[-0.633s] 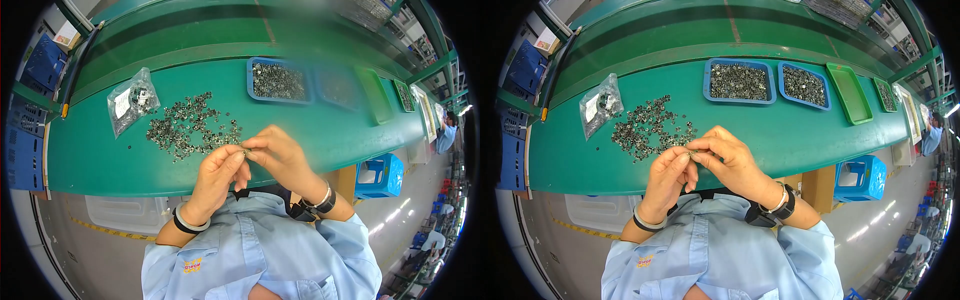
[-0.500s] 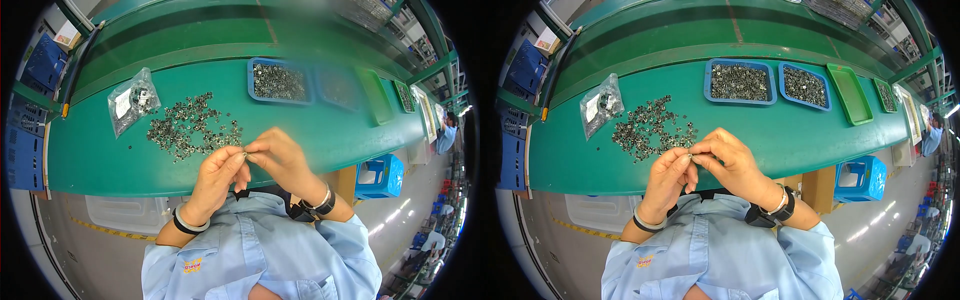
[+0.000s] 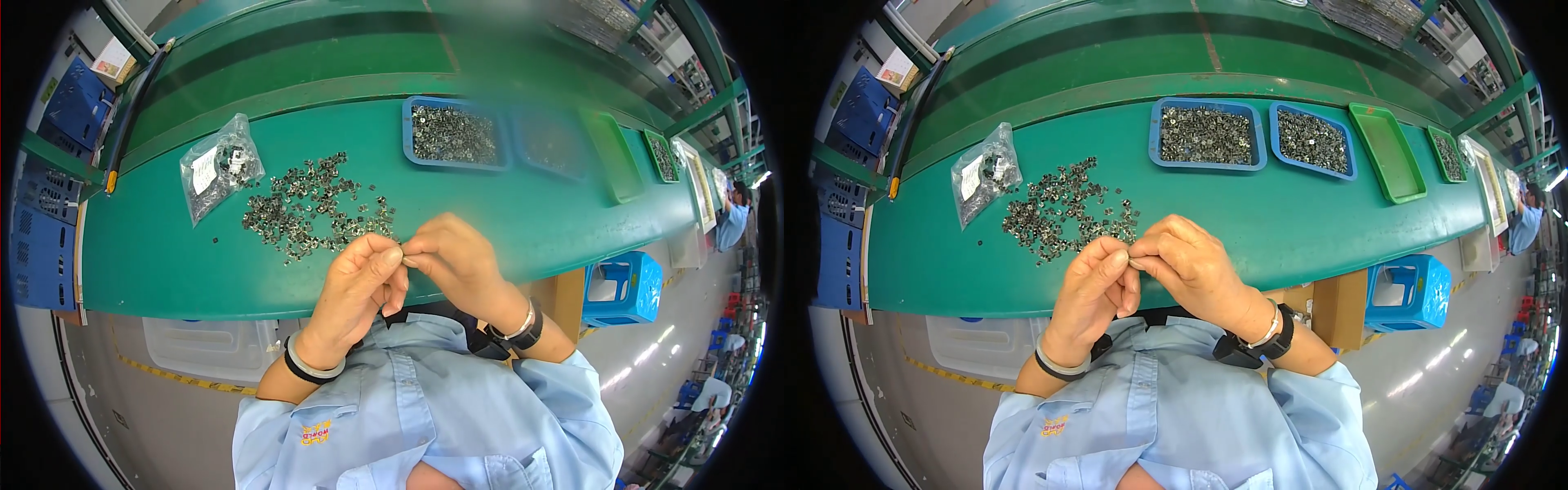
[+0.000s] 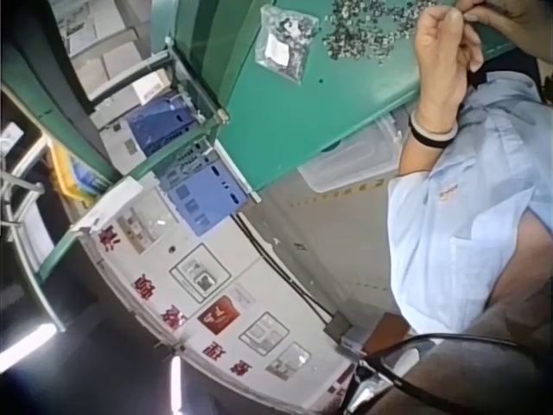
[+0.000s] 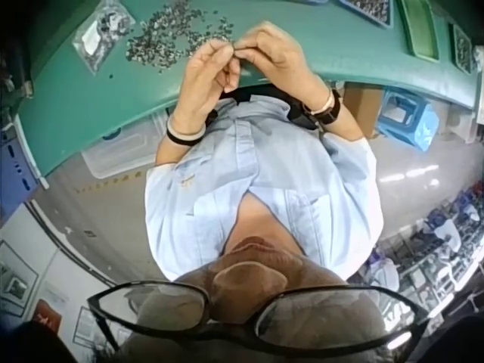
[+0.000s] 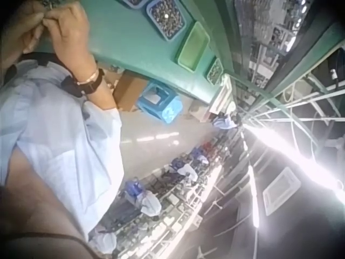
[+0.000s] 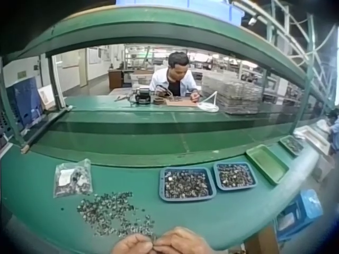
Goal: The person picks up a metal component and a small black part by hand, presses them together, and places the assembled unit into a blue tray.
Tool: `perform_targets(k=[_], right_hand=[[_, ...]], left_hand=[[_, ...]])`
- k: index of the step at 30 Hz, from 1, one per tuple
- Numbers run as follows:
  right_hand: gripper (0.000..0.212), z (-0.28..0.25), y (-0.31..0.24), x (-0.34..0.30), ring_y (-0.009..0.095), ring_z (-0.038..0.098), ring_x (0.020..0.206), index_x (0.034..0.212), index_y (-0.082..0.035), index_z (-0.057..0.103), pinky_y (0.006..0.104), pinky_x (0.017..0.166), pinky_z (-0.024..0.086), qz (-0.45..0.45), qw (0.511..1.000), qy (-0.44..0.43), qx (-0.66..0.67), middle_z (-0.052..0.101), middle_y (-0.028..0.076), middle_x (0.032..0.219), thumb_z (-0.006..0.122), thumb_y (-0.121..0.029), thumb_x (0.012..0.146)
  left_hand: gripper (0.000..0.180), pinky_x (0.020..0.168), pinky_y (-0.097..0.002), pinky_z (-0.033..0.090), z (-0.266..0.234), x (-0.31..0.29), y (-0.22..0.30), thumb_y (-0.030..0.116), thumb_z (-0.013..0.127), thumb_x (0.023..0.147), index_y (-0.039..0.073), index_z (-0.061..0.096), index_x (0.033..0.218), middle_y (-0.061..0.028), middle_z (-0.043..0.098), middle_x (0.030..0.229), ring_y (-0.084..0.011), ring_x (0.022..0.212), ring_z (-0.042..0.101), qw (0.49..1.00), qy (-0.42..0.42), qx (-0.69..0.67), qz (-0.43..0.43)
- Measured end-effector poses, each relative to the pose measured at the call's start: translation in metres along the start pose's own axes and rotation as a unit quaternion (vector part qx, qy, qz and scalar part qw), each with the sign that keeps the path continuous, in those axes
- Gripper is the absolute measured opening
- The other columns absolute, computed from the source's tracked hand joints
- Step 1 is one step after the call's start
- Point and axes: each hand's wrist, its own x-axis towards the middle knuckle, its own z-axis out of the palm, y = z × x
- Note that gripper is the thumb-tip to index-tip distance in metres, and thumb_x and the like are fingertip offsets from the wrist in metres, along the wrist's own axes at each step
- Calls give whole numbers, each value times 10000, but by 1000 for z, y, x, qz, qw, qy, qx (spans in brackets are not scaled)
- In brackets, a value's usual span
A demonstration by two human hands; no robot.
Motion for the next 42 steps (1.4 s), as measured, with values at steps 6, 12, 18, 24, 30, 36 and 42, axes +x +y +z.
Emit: perform_targets(k=[6,12,18,24,30,36,42], right_hand=[[199,2,-3,-5,229,583,741,884,-56,606,320,614,470,10,999,15,28,600,64,817,703,1,720],[195,0,0,-14,229,590,752,886,-53,606,322,619,473,22,1000,15,17,608,65,829,701,1,724],[184,-3,0,-13,219,595,764,892,-54,612,310,642,480,2,1000,27,8,619,65,848,700,-8,738],[154,-3,-4,-14,199,595,779,892,-55,622,295,661,479,63,990,45,119,623,61,855,693,-12,762],[136,-2,-4,-11,186,612,758,888,-60,614,293,638,498,40,989,42,138,628,57,833,679,-21,776],[136,-4,-5,-8,189,616,759,887,-64,621,290,632,497,22,990,27,135,630,59,822,682,-24,773],[141,-5,-1,-6,197,615,746,886,-56,612,289,612,498,5,996,13,85,625,62,809,685,-26,769]], left_hand=[[145,429,-217,377,-2,2,-6,188,536,939,51,514,897,-46,572,653,-93,519,519,995,-46,-87,-18],[123,407,-248,358,-3,3,-13,184,510,948,71,478,914,-64,558,647,-135,458,463,1000,-23,-8,11],[118,418,-262,359,9,-1,-6,187,494,955,70,487,955,-71,570,671,-148,460,455,1000,10,7,18],[127,431,-260,354,9,-2,-10,204,512,949,84,504,989,-62,573,682,-140,487,470,992,-61,-110,-7],[134,423,-267,336,7,1,-13,216,517,945,100,499,1009,-54,559,675,-143,470,447,986,-94,-140,-4],[121,425,-268,358,8,1,-4,200,562,922,98,512,964,-51,563,658,-148,494,488,986,-105,-132,-15],[109,423,-258,378,7,2,1,180,572,918,92,516,950,-54,571,656,-142,507,509,993,-74,-94,-23]])
